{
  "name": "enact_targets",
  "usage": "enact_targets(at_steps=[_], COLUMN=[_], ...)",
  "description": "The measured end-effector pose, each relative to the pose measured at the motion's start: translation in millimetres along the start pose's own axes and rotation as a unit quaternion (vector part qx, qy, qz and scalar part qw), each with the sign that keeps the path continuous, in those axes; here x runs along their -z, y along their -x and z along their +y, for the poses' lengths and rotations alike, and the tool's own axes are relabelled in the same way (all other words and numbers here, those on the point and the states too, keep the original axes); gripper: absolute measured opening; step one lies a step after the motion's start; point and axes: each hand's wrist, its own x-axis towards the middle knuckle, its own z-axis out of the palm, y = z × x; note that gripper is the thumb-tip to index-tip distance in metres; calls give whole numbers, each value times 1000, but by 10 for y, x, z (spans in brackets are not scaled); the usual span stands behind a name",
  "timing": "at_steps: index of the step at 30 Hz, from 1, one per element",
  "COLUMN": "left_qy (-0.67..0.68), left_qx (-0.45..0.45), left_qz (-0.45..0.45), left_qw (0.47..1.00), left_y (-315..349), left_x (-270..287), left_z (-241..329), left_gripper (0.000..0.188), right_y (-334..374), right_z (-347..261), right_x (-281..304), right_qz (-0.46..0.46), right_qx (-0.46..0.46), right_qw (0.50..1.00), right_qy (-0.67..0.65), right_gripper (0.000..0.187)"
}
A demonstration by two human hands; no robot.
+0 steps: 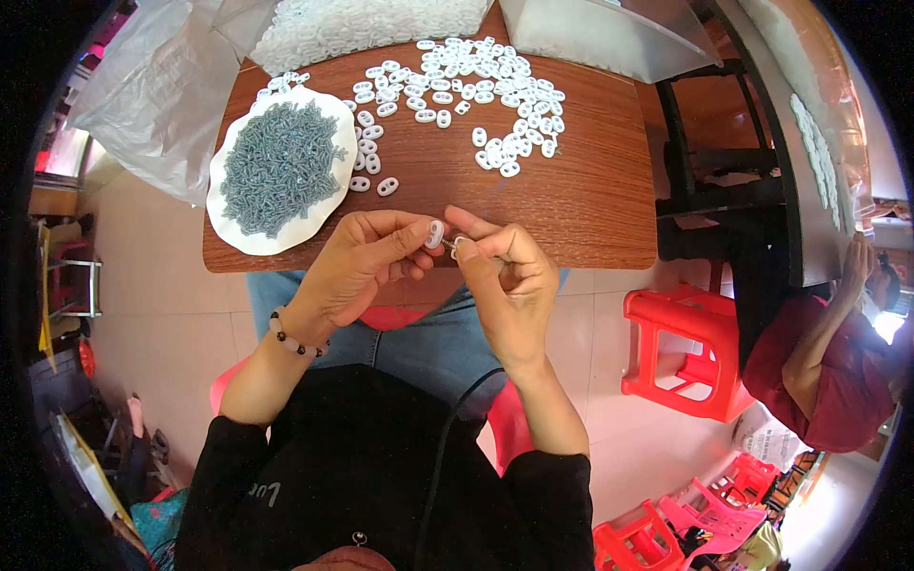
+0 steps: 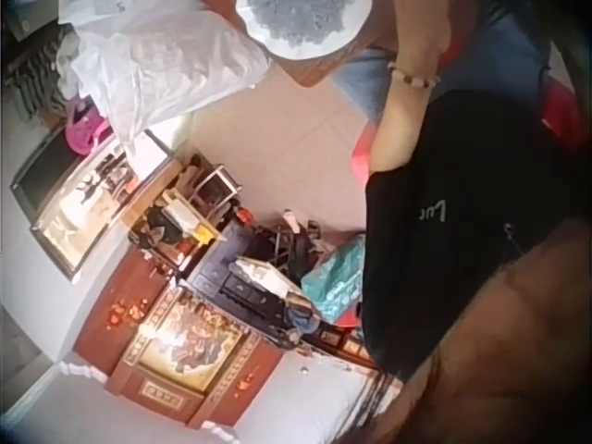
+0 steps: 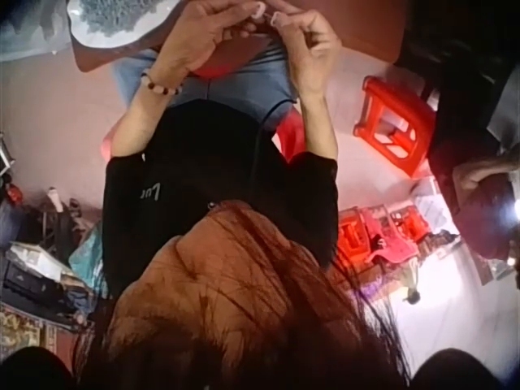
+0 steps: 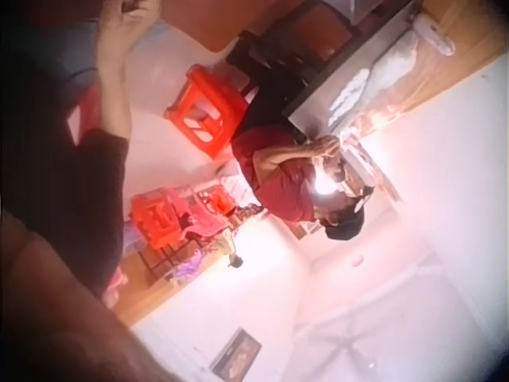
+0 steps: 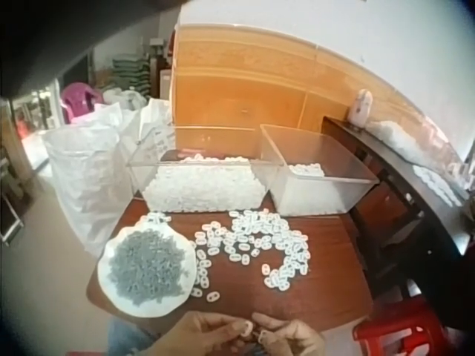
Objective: Manual assembly of small grey components into white plastic buckle housings on a wooden table.
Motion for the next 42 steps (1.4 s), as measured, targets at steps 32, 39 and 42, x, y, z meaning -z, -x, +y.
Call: enact_targets(at_steps=[32,39,42], left_qy=[-27,-23,-30], left_qx=[-24,-42,-53], left_qz=[2,22,27], left_qw=[999,999,998], left_y=[16,18,27], left_x=[19,-33,-48], left_z=[-47,-41,-31], left_gripper=[24,23,24], right_y=[12,8,6], right_z=[42,64,78], right_x=[-6,1,-1], right_qz=[-10,-6,-4], right_qx=[22,14,5], right_qw=[998,999,1000], right_qy=[50,47,28], right_gripper=[9,9,5])
